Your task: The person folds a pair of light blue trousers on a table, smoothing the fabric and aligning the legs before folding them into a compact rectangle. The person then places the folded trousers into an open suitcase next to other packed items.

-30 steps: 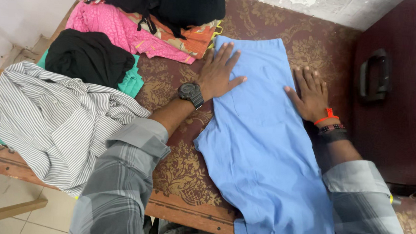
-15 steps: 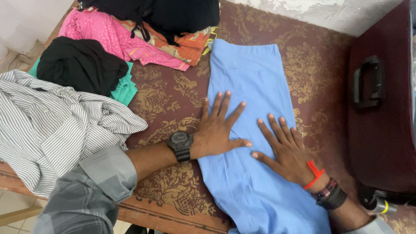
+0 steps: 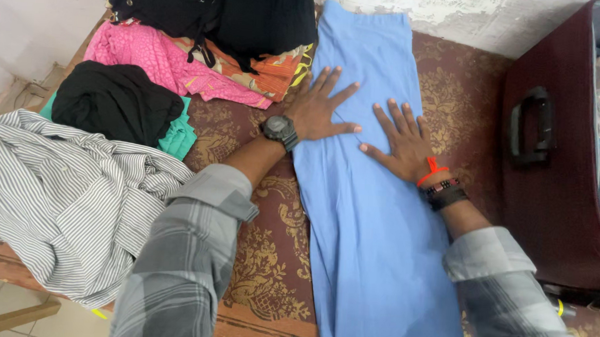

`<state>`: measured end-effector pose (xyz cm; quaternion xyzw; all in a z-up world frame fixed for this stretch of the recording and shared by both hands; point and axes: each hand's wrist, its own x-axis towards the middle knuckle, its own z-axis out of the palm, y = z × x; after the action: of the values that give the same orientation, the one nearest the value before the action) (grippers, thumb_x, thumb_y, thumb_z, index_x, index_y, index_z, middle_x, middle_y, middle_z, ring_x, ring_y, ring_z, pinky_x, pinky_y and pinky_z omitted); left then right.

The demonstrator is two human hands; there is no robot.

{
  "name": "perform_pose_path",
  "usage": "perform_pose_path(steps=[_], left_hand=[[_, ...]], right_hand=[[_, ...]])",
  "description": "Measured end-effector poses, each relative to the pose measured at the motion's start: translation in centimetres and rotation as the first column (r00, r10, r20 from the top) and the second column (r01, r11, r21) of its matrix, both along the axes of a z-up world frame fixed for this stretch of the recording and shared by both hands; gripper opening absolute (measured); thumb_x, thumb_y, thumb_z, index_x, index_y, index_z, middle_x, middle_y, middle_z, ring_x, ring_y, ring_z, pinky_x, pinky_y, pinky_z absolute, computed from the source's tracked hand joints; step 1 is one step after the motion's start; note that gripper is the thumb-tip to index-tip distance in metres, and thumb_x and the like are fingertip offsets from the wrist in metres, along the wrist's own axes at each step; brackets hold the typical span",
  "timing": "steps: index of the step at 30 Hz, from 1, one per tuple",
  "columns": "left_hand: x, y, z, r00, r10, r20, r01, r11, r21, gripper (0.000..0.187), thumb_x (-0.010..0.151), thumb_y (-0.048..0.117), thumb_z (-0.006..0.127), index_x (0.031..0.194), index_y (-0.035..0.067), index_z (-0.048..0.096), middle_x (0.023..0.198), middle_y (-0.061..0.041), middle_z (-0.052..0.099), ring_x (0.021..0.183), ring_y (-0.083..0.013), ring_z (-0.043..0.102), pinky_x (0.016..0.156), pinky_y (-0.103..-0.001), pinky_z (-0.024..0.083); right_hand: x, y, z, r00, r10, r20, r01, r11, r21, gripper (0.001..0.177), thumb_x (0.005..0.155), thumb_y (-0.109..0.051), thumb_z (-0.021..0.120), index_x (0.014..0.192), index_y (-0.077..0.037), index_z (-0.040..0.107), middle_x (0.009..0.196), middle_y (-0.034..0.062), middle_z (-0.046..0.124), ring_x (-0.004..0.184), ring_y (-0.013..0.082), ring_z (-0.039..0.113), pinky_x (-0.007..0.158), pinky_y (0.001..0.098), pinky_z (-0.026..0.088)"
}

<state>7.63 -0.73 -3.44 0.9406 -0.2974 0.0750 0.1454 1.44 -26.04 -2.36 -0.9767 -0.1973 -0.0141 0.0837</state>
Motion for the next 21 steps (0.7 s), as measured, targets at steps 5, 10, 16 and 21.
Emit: perform_pose_path(steps=[5, 10, 16, 21], left_hand=[[4.0, -0.1, -0.5, 1.0, 0.016, -0.021, -0.016, 1.0, 0.014, 0.099, 0.081, 0.091, 0.046, 0.16, 0.034, 0.028, 0.168, -0.021, 0.016, 0.154, -0.0422, 0.012, 0.12, -0.066, 0.012], [6.8, -1.2, 0.0, 0.995, 0.098, -0.024, -0.094, 0.987, 0.134, 0.102, 0.075, 0.092, 0.05, 0.158, 0.036, 0.035, 0.165, -0.019, 0.021, 0.151, -0.0437, 0.018, 0.121, -0.064, 0.015], [3.1, -1.8, 1.0, 0.982, 0.105, 0.156, -0.111, 0.993, 0.03, 0.074, 0.083, 0.055, 0.073, 0.14, 0.01, 0.055, 0.144, -0.022, 0.047, 0.132, -0.0415, 0.044, 0.105, -0.06, 0.037], [-4.9, 2.0, 1.8, 0.973, 0.163, 0.166, -0.132, 0.974, -0.183, 0.053, 0.086, 0.029, 0.078, 0.126, 0.0, 0.058, 0.115, -0.021, 0.06, 0.105, -0.0389, 0.061, 0.085, -0.049, 0.053]], right_hand=[[3.2, 0.3, 0.0, 1.0, -0.009, 0.025, 0.009, 1.0, -0.003, 0.095, 0.089, -0.078, 0.045, 0.164, -0.024, 0.023, 0.17, 0.0173, 0.017, 0.156, 0.0416, 0.012, 0.122, 0.0623, 0.01], [5.3, -0.2, 0.3, 0.997, -0.016, -0.078, 0.018, 0.999, 0.033, 0.094, 0.089, -0.076, 0.047, 0.163, -0.023, 0.023, 0.169, 0.0175, 0.014, 0.155, 0.0412, 0.008, 0.12, 0.062, 0.007], [2.2, -1.7, 0.6, 0.978, -0.137, -0.155, 0.167, 0.965, 0.201, 0.091, 0.092, -0.07, 0.048, 0.163, -0.017, 0.026, 0.17, 0.0201, 0.018, 0.157, 0.0401, 0.013, 0.121, 0.0612, 0.015], [-5.9, -4.6, 1.9, 0.989, -0.13, 0.073, 0.099, 0.94, 0.327, 0.08, 0.091, -0.049, 0.074, 0.151, -0.002, 0.049, 0.148, 0.0325, 0.05, 0.138, 0.0448, 0.048, 0.114, 0.0516, 0.041]])
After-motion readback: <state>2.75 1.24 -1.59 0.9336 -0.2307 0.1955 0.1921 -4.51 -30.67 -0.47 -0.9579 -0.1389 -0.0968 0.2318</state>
